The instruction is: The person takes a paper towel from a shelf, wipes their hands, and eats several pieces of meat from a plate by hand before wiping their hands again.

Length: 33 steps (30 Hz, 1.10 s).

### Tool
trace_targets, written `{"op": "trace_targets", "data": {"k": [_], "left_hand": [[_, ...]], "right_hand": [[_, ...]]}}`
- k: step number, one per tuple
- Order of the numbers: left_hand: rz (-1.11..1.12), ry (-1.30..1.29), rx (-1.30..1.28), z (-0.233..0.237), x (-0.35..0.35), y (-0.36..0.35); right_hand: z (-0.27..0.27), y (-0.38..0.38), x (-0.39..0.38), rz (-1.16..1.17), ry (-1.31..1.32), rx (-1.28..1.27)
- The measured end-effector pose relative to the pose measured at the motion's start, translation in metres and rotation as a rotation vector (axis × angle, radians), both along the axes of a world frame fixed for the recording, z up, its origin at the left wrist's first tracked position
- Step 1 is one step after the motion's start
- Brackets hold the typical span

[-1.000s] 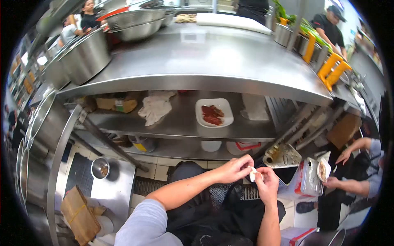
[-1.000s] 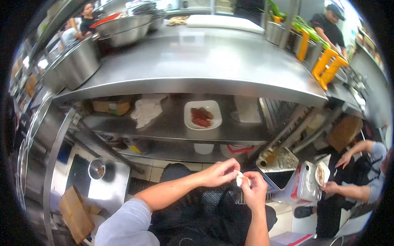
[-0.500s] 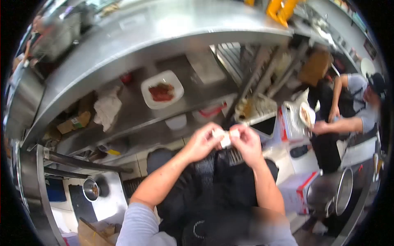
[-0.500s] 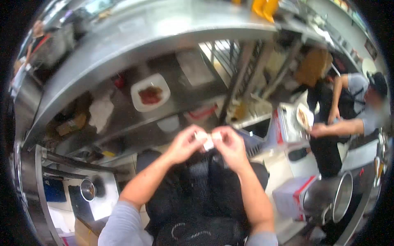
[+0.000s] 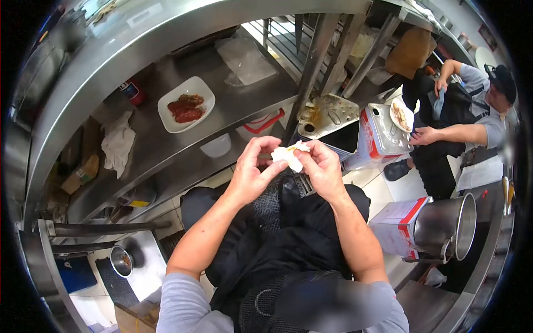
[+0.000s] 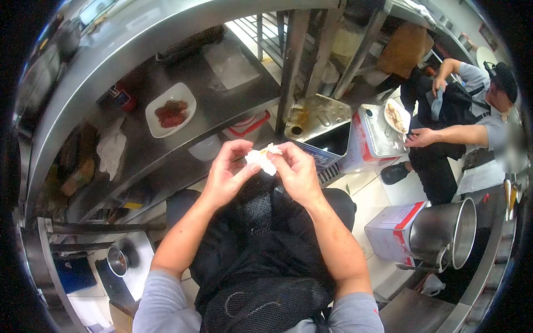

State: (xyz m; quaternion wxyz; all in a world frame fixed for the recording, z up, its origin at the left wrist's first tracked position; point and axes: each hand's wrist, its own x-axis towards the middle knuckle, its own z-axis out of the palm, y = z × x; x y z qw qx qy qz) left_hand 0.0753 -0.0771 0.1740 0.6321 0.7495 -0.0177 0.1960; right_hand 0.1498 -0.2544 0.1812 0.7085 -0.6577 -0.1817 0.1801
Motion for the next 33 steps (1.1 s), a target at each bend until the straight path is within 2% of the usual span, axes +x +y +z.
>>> {"op": "trace_targets", "data": {"k": [3, 5, 7, 12, 15, 20, 22, 26, 28, 31, 33], "left_hand": [[-0.077, 0.021, 0.098, 0.005, 0.0, 0.001], [-0.059, 0.057, 0.084, 0.006, 0.0, 0.002], [-0.075, 0.161, -0.004, 0.007, 0.001, 0.001], [-0.035, 0.162, -0.076, 0.001, 0.002, 0.007], [0.019, 0.184, -0.082, 0.0, 0.003, 0.012], [0.052, 0.14, -0.092, 0.0, 0.002, 0.005], [-0.049, 0.118, -0.213, -0.012, 0.005, 0.0], [-0.094, 0.144, -0.231, -0.004, 0.0, -0.009], [-0.059, 0.097, -0.31, 0.001, 0.003, -0.01], [-0.031, 0.097, -0.365, -0.002, 0.008, -0.008], [0.012, 0.072, -0.349, -0.006, 0.011, -0.005]], "right_hand": [[-0.01, 0.002, -0.001, 0.061, -0.003, 0.056], [-0.005, 0.003, 0.0, 0.099, 0.101, 0.225], [-0.003, 0.003, 0.0, 0.12, 0.128, 0.231], [-0.003, -0.003, -0.001, 0.203, 0.216, 0.392], [0.003, -0.004, 0.001, 0.174, 0.257, 0.388], [0.001, -0.001, 0.002, 0.029, 0.124, 0.261], [0.002, 0.003, -0.002, 0.071, 0.156, 0.224], [-0.005, 0.007, -0.001, 0.238, 0.197, 0.308], [0.006, 0.007, 0.001, 0.327, 0.284, 0.485], [0.004, 0.01, 0.001, 0.384, 0.197, 0.402], [0.009, 0.015, -0.005, 0.503, 0.206, 0.296]]}}
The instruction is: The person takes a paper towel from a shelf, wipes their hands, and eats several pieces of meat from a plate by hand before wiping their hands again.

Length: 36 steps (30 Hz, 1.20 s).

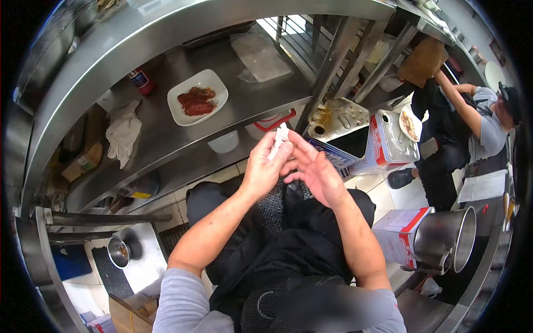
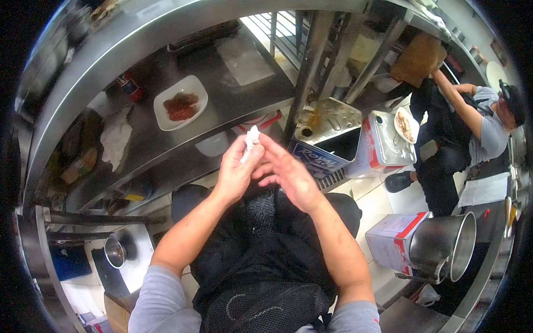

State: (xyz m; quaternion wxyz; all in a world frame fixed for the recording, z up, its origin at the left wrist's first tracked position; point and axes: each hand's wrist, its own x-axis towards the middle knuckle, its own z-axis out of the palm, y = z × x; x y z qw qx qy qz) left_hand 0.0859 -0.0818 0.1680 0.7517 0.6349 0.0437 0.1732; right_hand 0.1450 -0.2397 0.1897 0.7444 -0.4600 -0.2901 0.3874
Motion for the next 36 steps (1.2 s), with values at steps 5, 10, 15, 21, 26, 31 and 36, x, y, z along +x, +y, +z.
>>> {"op": "trace_targets", "data": {"k": [5, 10, 15, 21, 26, 31, 36], "left_hand": [[0.06, 0.094, 0.262, 0.015, -0.006, 0.019], [0.109, 0.121, 0.132, 0.005, -0.003, 0.025], [-0.274, 0.065, -0.581, -0.001, -0.002, 0.018], [-0.542, 0.035, -0.707, 0.022, -0.011, 0.012], [-0.135, -0.165, 0.495, 0.005, -0.015, -0.008], [0.065, -0.369, 0.477, 0.011, -0.009, -0.034], [0.302, -0.289, 0.516, 0.004, 0.012, 0.011]], "right_hand": [[0.006, 0.008, -0.007, 0.023, -0.094, -0.077], [-0.002, -0.007, 0.008, -0.075, -0.228, -0.079], [0.005, 0.005, 0.003, -0.322, -1.134, -0.341], [0.004, 0.021, 0.001, -0.622, -1.384, -0.364], [-0.005, 0.009, 0.012, -0.791, -0.912, -0.436], [-0.016, 0.013, 0.009, -0.621, -0.191, -0.089], [0.007, 0.037, -0.036, -0.014, 0.117, 0.165]]}}
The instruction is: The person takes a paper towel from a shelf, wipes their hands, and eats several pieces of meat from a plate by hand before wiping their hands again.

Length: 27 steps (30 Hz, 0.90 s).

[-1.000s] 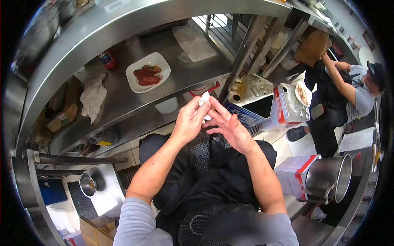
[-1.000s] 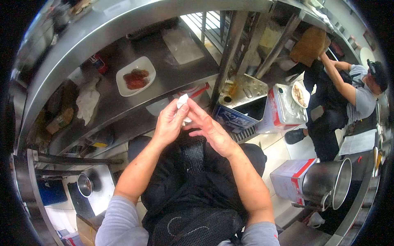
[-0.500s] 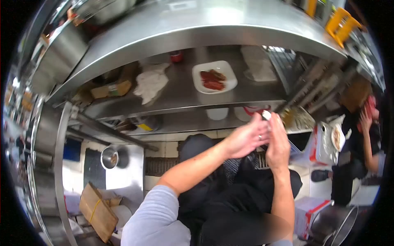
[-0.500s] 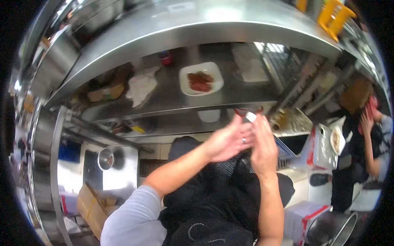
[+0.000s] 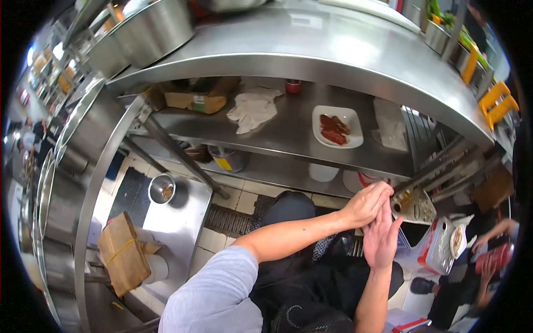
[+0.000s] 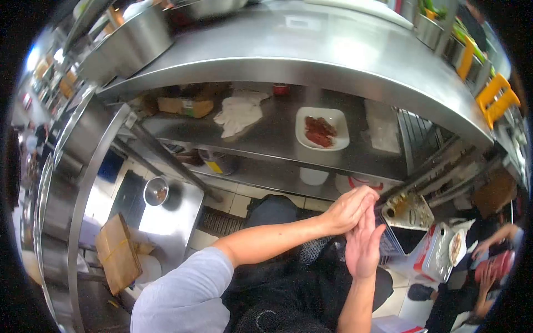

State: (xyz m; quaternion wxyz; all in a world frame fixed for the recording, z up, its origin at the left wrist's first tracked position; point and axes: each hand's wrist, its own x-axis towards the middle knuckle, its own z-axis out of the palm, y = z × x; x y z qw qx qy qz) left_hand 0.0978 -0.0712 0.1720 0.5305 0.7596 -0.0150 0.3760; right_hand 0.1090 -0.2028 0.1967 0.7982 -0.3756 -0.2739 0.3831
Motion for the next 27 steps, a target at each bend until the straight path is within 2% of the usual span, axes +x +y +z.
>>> {"op": "trace_targets", "data": {"k": [2, 4, 5, 6, 8, 9, 10, 11, 12, 13, 14, 16, 17, 18, 21, 22, 24, 25, 26, 27], "left_hand": [[0.044, 0.073, -0.081, -0.007, -0.001, 0.013], [-0.051, 0.235, -0.416, 0.011, -0.016, 0.033], [0.06, 0.192, -0.368, 0.015, -0.018, 0.04], [-0.016, 0.155, -0.543, 0.018, -0.02, 0.045], [0.044, 0.02, -0.268, 0.015, -0.025, 0.052], [0.007, 0.036, -0.266, 0.022, -0.03, 0.042], [-0.032, 0.05, -0.265, 0.026, -0.035, 0.026], [-0.095, 0.011, -0.149, 0.018, -0.031, 0.015], [0.055, -0.066, 0.125, 0.01, -0.027, -0.005], [-0.029, -0.062, 0.002, 0.002, -0.023, -0.009], [-0.112, -0.056, -0.121, 0.003, -0.024, -0.009], [-0.23, 0.158, -0.11, 0.006, -0.028, 0.017], [-0.188, 0.142, -0.153, 0.01, -0.031, 0.023], [-0.223, 0.093, -0.348, 0.018, -0.039, 0.028], [-0.309, -0.131, -0.715, 0.014, -0.047, 0.04], [-0.297, -0.139, -0.705, 0.011, -0.048, 0.036], [-0.279, -0.216, -1.035, 0.019, -0.056, 0.024], [-0.276, -0.179, -1.098, 0.026, -0.062, 0.016], [-0.345, -0.287, -1.134, 0.018, -0.057, 0.012], [-0.314, -0.238, -1.278, 0.04, -0.071, 0.007]], "right_hand": [[-0.001, -0.001, 0.0, 0.047, -0.109, -0.059], [0.01, -0.016, 0.007, 0.101, -0.285, -0.236], [0.019, -0.018, 0.003, -0.066, -0.516, -0.337], [0.018, -0.021, 0.006, -0.196, -0.646, -0.471], [0.011, -0.023, 0.02, -0.501, -1.294, -0.711], [0.005, -0.023, 0.022, -0.503, -1.322, -0.797], [0.0, -0.018, 0.02, -0.503, -1.322, -0.795], [-0.003, -0.011, 0.017, -0.462, -1.307, -0.716], [0.006, 0.0, 0.008, -0.421, -1.292, -0.637], [0.024, 0.006, -0.006, -0.351, -1.168, -0.609], [0.028, 0.004, -0.008, -0.348, -1.173, -0.604], [0.035, 0.004, -0.01, -0.254, -1.389, -0.562], [0.038, 0.003, -0.016, -0.243, -1.348, -0.557], [0.044, 0.002, -0.019, -0.236, -1.352, -0.538], [0.05, 0.006, -0.019, -0.325, -1.026, -0.249], [0.05, 0.012, -0.021, -0.286, -0.854, -0.117], [0.041, 0.036, -0.026, -0.171, -0.692, 0.066], [0.024, 0.049, -0.028, -0.091, -0.68, 0.003], [0.001, 0.064, -0.029, -0.086, -0.701, 0.013], [0.005, 0.069, -0.035, -0.097, -0.729, -0.001]]}}
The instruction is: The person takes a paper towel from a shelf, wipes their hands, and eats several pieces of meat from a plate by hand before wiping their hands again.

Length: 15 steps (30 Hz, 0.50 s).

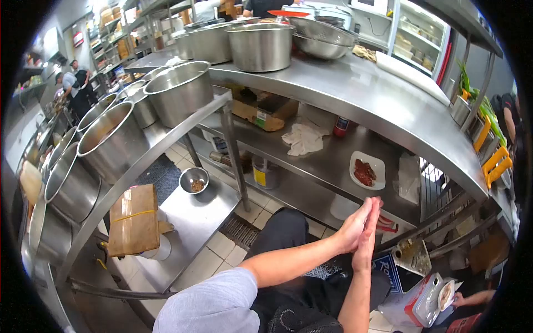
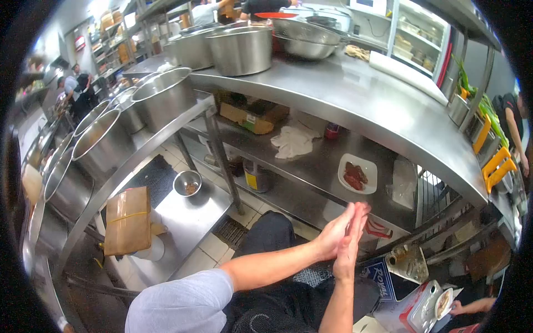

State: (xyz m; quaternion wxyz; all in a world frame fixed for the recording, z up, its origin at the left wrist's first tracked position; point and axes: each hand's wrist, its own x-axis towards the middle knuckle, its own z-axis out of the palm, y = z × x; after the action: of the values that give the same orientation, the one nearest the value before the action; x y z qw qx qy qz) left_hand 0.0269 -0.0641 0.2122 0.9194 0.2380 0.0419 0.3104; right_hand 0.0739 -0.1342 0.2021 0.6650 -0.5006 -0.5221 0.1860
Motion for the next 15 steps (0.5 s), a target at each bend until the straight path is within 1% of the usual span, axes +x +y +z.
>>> {"op": "trace_targets", "data": {"k": [1, 2, 4, 5, 7, 8, 9, 11, 13, 14, 15], "left_hand": [[-0.028, 0.064, -0.136, 0.023, -0.013, -0.007], [-0.016, 0.055, -0.127, 0.017, -0.015, -0.007], [-0.001, -0.049, 0.171, -0.008, -0.022, -0.009], [0.012, -0.047, 0.176, -0.011, -0.028, -0.011], [0.145, 0.122, 0.486, -0.014, -0.04, -0.013], [0.209, 0.163, 0.565, -0.014, -0.043, -0.013], [0.221, 0.162, 0.57, -0.014, -0.045, -0.011], [0.282, 0.225, 0.484, -0.013, -0.049, -0.005], [0.371, 0.213, 0.492, -0.008, -0.049, 0.003], [0.381, 0.233, 0.477, 0.0, -0.05, 0.009], [0.393, 0.254, 0.453, 0.003, -0.05, 0.016]], "right_hand": [[0.004, 0.004, -0.006, -0.017, -0.03, -0.012], [0.003, 0.01, -0.008, 0.026, 0.022, 0.039], [0.017, 0.017, -0.013, 0.056, 0.06, 0.042], [0.023, 0.021, -0.016, 0.072, 0.102, 0.038], [0.026, 0.027, -0.02, 0.108, 0.142, 0.022], [0.026, 0.03, -0.023, 0.103, 0.137, 0.0], [0.025, 0.033, -0.027, 0.101, 0.13, -0.026], [0.012, 0.034, -0.036, 0.129, 0.16, -0.036], [-0.015, 0.037, -0.039, 0.263, 0.273, -0.04], [-0.025, 0.036, -0.041, 0.254, 0.257, -0.071], [-0.019, 0.029, -0.052, 0.29, 0.358, -0.072]]}}
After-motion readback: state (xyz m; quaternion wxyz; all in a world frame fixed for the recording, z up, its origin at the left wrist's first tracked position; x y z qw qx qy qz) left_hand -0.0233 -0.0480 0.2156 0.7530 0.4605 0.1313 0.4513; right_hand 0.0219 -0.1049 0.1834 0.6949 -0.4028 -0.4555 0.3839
